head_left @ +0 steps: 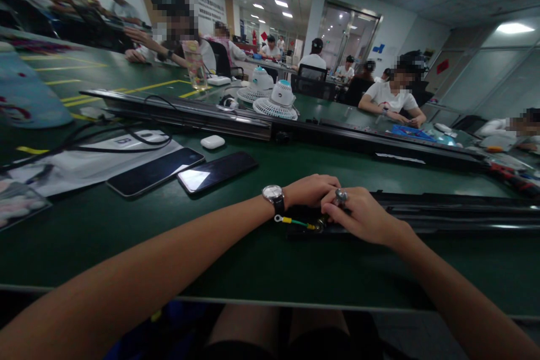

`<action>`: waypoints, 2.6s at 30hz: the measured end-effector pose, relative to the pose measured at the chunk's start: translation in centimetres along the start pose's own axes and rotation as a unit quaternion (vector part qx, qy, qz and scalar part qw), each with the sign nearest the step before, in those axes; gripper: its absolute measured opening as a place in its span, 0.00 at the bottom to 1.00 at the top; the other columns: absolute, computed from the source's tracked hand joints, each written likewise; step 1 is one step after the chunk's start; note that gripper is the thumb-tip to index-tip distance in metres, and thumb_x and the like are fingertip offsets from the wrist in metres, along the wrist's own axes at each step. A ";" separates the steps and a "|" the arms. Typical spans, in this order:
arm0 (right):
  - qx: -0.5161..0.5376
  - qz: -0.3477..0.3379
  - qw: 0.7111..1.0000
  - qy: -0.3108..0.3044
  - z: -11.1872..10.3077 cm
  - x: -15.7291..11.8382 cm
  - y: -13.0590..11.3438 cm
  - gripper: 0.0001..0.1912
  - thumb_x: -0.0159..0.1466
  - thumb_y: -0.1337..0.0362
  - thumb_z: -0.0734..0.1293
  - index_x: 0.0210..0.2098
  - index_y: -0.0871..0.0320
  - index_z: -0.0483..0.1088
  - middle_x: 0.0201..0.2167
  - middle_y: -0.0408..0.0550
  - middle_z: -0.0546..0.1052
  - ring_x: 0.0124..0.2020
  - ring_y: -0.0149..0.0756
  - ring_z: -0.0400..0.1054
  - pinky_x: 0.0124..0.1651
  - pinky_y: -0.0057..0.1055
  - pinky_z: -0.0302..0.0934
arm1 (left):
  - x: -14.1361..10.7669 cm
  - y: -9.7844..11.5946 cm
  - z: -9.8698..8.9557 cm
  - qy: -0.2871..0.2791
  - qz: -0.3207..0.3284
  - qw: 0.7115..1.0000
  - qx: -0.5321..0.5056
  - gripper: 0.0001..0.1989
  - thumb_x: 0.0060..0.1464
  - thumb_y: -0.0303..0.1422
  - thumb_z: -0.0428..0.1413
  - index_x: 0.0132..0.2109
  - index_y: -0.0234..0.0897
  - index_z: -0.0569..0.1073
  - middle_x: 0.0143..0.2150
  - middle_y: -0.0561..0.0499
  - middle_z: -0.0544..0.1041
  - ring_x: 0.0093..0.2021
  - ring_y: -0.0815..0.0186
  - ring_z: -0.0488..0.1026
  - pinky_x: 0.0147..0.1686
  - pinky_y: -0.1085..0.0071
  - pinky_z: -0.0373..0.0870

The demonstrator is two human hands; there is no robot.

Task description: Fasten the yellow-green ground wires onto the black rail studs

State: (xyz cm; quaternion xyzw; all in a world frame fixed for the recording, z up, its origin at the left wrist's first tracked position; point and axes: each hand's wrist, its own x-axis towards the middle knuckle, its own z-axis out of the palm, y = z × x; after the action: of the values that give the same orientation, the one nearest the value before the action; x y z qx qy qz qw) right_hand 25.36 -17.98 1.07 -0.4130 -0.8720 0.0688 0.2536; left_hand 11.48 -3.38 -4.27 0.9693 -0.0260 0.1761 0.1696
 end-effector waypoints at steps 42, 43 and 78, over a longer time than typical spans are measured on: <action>-0.039 -0.008 0.999 0.002 0.3 0.0 -0.2 0.11 0.73 0.63 0.61 0.36 0.56 0.72 0.28 0.44 0.78 0.31 0.36 0.73 0.38 0.31 0.62 | 0.1 -0.1 0.0 -0.012 -0.011 1.000 0.003 0.11 0.59 0.25 0.60 0.49 0.37 0.78 0.51 0.47 0.78 0.51 0.61 0.74 0.52 0.67 0.67; -0.037 -0.009 0.999 -0.003 0.3 0.0 -0.3 0.11 0.74 0.64 0.60 0.37 0.56 0.72 0.28 0.44 0.78 0.31 0.36 0.73 0.39 0.31 0.62 | 0.1 -0.1 0.0 -0.012 -0.011 1.000 0.003 0.11 0.59 0.25 0.61 0.49 0.37 0.78 0.51 0.46 0.78 0.51 0.61 0.74 0.52 0.67 0.67; -0.034 -0.017 0.999 0.036 0.3 0.0 -0.1 0.14 0.75 0.65 0.57 0.37 0.57 0.70 0.31 0.47 0.77 0.33 0.38 0.72 0.40 0.32 0.61 | 0.2 -0.4 0.3 -0.015 -0.027 0.999 0.032 0.08 0.59 0.24 0.61 0.46 0.35 0.77 0.50 0.46 0.78 0.49 0.61 0.75 0.49 0.68 0.68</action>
State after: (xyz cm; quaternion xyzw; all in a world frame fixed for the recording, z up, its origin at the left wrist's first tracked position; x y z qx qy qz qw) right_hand 25.18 -18.01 0.85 -0.4090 -0.8708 0.0200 0.2722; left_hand 11.82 -3.16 -4.61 0.9771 0.0035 0.1577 0.1429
